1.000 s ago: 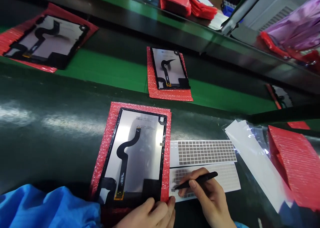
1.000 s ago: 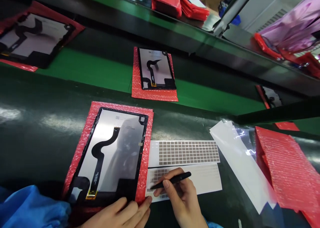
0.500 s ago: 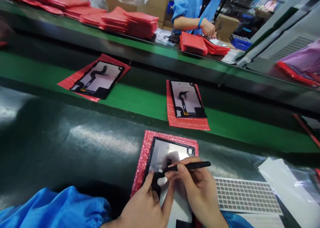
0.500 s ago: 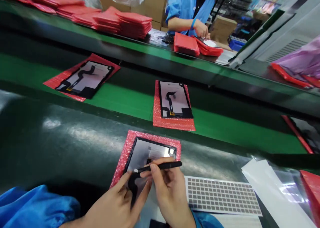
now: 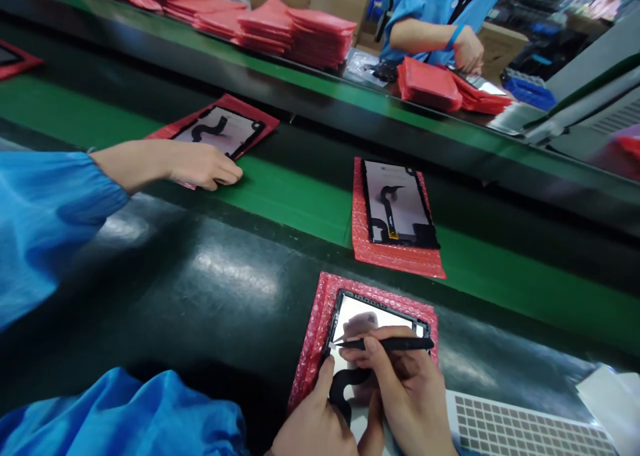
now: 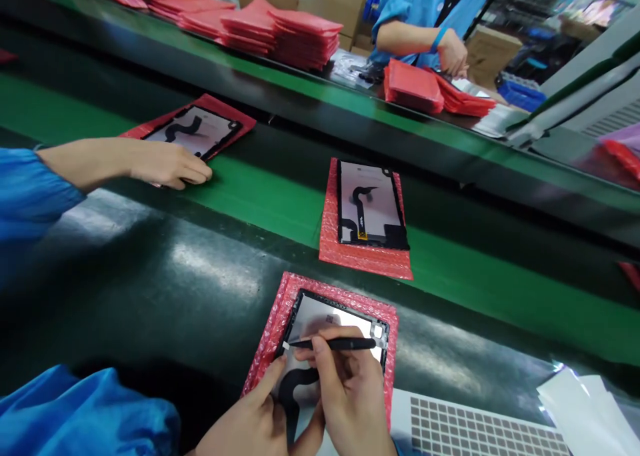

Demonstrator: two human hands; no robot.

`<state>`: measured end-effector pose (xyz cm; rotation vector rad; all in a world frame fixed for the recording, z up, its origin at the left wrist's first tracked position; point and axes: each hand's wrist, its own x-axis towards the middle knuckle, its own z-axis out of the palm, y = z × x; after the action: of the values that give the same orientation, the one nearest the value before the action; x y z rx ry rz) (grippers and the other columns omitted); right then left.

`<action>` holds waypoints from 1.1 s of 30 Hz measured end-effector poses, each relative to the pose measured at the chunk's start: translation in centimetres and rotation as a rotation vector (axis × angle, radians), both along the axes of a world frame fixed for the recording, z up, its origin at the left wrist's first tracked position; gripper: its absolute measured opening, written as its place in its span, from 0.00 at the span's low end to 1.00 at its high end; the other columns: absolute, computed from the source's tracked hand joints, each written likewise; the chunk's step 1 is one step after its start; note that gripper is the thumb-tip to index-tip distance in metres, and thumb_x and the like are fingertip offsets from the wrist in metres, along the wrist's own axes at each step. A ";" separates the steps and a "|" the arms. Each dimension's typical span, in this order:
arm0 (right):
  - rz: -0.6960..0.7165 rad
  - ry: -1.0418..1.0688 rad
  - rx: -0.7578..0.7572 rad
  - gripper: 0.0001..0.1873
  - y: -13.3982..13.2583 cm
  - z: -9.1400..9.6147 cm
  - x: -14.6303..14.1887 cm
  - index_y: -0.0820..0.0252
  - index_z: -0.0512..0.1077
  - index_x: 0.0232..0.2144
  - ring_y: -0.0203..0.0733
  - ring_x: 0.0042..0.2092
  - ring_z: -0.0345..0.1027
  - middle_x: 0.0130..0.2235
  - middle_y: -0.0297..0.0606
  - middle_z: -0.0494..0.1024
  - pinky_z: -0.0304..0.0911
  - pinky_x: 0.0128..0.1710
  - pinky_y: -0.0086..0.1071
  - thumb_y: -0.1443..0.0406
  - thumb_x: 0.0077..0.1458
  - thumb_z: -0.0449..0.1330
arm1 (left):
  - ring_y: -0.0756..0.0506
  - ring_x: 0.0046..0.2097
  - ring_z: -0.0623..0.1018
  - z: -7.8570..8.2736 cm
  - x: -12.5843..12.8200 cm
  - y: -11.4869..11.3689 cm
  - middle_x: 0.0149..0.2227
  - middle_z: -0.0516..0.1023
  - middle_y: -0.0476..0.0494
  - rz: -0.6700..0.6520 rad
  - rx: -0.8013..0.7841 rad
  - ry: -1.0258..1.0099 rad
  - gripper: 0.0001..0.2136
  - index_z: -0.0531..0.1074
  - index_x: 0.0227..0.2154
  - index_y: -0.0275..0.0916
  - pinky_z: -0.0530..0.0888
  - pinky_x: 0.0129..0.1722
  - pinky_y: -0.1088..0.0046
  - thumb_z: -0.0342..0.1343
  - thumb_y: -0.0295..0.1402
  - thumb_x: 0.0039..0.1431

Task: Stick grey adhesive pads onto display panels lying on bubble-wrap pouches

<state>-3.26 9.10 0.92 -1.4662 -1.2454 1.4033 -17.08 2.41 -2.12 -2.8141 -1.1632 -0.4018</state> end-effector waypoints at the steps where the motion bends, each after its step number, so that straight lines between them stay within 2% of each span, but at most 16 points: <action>1: -0.004 -0.002 -0.005 0.13 0.0 -0.1 0.0 0.55 0.75 0.38 0.50 0.30 0.85 0.31 0.42 0.87 0.80 0.21 0.33 0.54 0.60 0.69 | 0.47 0.18 0.73 0.0 0.0 0.0 0.18 0.77 0.54 -0.005 -0.005 -0.006 0.11 0.76 0.48 0.36 0.72 0.52 0.54 0.56 0.33 0.66; 8: 0.017 -0.002 -0.007 0.14 0.1 -0.1 0.0 0.55 0.74 0.38 0.50 0.31 0.85 0.30 0.41 0.87 0.79 0.19 0.31 0.53 0.61 0.68 | 0.47 0.18 0.73 0.2 -0.2 0.1 0.19 0.79 0.52 0.012 0.024 -0.019 0.11 0.73 0.48 0.35 0.72 0.52 0.54 0.54 0.29 0.65; 11: 0.017 -0.005 -0.019 0.14 0.1 0.1 -0.1 0.55 0.74 0.38 0.48 0.31 0.85 0.31 0.42 0.87 0.80 0.23 0.31 0.53 0.61 0.68 | 0.45 0.21 0.77 0.3 -0.5 0.3 0.21 0.80 0.50 0.038 0.045 -0.039 0.13 0.73 0.50 0.33 0.71 0.52 0.54 0.53 0.28 0.63; 13: 0.026 -0.023 -0.033 0.14 0.0 0.1 -0.1 0.56 0.74 0.39 0.47 0.31 0.84 0.31 0.42 0.87 0.81 0.26 0.32 0.53 0.61 0.68 | 0.44 0.20 0.76 0.4 -0.7 0.6 0.20 0.79 0.50 0.042 0.032 -0.044 0.15 0.73 0.51 0.34 0.70 0.53 0.52 0.53 0.29 0.63; 16: 0.043 -0.045 -0.046 0.14 0.0 -0.1 0.0 0.56 0.74 0.39 0.47 0.32 0.84 0.31 0.41 0.87 0.81 0.28 0.32 0.52 0.62 0.67 | 0.44 0.17 0.74 1.0 -1.1 1.3 0.18 0.77 0.51 0.024 -0.025 -0.045 0.12 0.75 0.47 0.38 0.70 0.54 0.51 0.55 0.33 0.62; 21: 0.072 -0.026 -0.052 0.13 -0.2 -0.3 0.3 0.55 0.73 0.40 0.46 0.32 0.84 0.34 0.41 0.87 0.81 0.28 0.33 0.52 0.64 0.65 | 0.38 0.30 0.83 1.9 -1.4 2.4 0.25 0.83 0.44 -0.018 -0.069 -0.078 0.11 0.77 0.45 0.39 0.68 0.56 0.52 0.56 0.34 0.63; 26: 0.058 -0.020 -0.011 0.13 0.1 -0.3 0.3 0.55 0.73 0.40 0.47 0.35 0.85 0.35 0.42 0.87 0.82 0.31 0.33 0.52 0.64 0.65 | 0.35 0.33 0.83 2.1 -1.5 2.8 0.27 0.83 0.41 -0.056 -0.091 -0.067 0.12 0.76 0.47 0.37 0.68 0.53 0.50 0.54 0.32 0.64; 30: 0.013 0.057 0.050 0.13 0.5 -0.5 -0.1 0.56 0.74 0.39 0.45 0.32 0.85 0.32 0.39 0.86 0.83 0.33 0.34 0.54 0.63 0.66 | 0.39 0.23 0.79 2.7 -1.4 3.2 0.22 0.80 0.42 -0.121 -0.184 -0.022 0.15 0.75 0.50 0.33 0.68 0.55 0.49 0.56 0.34 0.64; 33: -0.022 0.169 0.077 0.13 0.5 -0.1 -0.2 0.56 0.74 0.37 0.45 0.30 0.85 0.31 0.39 0.86 0.82 0.31 0.33 0.54 0.62 0.68 | 0.40 0.21 0.77 4.1 -2.0 3.4 0.21 0.79 0.44 -0.130 -0.302 0.025 0.21 0.75 0.49 0.31 0.72 0.52 0.53 0.59 0.44 0.62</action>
<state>-3.41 9.59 0.79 -1.2778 -1.1604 1.4173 -19.11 5.80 1.98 -3.1540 -1.1249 -0.2123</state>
